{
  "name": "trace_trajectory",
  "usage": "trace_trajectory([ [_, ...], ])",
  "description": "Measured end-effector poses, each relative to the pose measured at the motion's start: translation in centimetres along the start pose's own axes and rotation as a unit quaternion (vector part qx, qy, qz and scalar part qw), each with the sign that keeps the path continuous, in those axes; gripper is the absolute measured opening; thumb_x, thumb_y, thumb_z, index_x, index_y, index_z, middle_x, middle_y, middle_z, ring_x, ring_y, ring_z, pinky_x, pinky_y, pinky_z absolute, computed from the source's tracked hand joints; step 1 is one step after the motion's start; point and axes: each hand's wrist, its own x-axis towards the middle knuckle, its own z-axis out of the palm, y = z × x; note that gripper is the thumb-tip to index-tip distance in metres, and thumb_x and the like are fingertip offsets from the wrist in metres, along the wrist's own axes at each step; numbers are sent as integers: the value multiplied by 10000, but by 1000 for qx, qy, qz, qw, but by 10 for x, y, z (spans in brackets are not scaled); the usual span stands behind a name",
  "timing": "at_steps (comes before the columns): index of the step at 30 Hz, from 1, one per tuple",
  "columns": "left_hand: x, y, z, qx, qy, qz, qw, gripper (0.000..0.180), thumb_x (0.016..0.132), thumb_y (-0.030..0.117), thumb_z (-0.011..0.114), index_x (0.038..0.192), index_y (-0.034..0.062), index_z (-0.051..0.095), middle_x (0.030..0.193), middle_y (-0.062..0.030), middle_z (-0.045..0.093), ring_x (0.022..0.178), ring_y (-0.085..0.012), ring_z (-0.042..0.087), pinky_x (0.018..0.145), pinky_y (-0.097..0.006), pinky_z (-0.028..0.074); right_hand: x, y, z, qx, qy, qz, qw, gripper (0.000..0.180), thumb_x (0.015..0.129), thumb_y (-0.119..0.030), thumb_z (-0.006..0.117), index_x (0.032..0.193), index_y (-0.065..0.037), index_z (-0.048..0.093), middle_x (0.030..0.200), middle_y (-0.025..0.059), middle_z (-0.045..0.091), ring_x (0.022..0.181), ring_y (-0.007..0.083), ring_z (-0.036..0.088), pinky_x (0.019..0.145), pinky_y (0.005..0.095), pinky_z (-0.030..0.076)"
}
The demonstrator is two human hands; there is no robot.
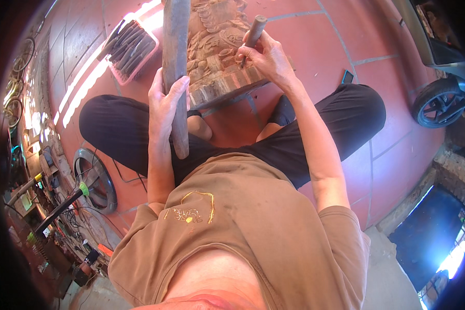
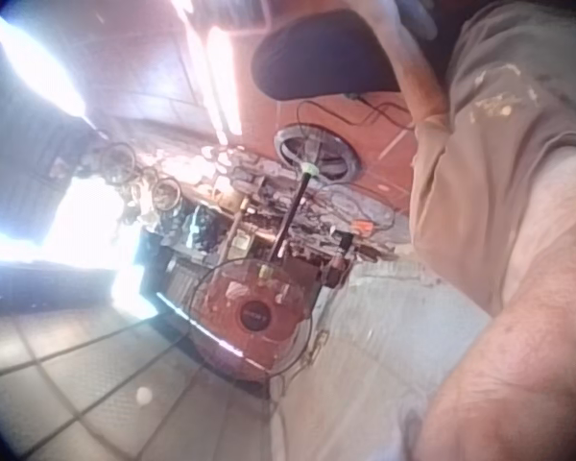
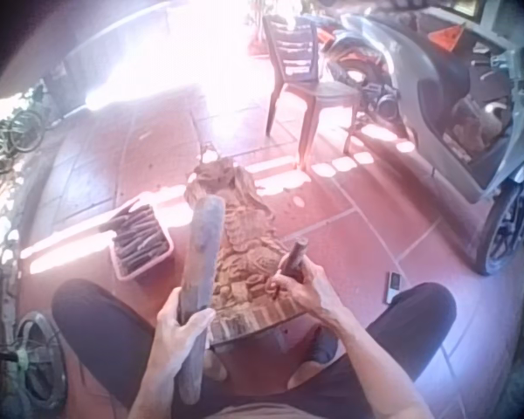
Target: The person carves a wooden block using a chisel and mallet while sitting cross-legged on the floor. They repeatedly strike the chisel to shape the wood, occasionally adjusting the block's position.
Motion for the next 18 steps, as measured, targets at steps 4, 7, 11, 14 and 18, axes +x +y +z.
trace_trajectory([
  [4,0,0,-1,-13,-2,3,1000,278,963,183,693,1130,16,547,760,-26,579,575,-80,550,505,-227,468,4,2,-15,1,32,39,999,183,954,-49,677,1102,-9,577,902,58,694,823,133,713,732,287,589],
  [7,-1,-1,-1,-15,8,6,1000,280,963,181,694,1135,14,548,760,-23,579,576,-78,549,506,-228,467,5,-4,-17,-23,57,9,998,190,950,-51,684,1108,-13,585,908,58,696,823,135,713,745,292,599],
  [11,2,-4,1,-18,7,2,1000,340,946,210,722,1161,11,551,747,-12,578,558,-70,542,493,-226,451,8,2,-14,35,64,-32,997,200,937,-64,709,1097,-13,600,894,62,707,807,130,713,723,287,596],
  [14,3,-5,2,-15,6,-5,1000,377,934,231,740,1174,10,551,742,-7,576,551,-69,541,486,-227,447,7,1,-1,-5,40,-32,999,207,927,-78,727,1082,-12,606,870,60,720,786,114,710,686,279,580],
  [18,2,-2,4,-14,9,-6,1000,382,930,238,745,1171,12,554,741,-7,577,552,-69,546,483,-230,450,6,-6,3,-79,-20,1,997,242,950,-67,704,1148,-36,567,955,44,667,873,153,711,773,295,599],
])
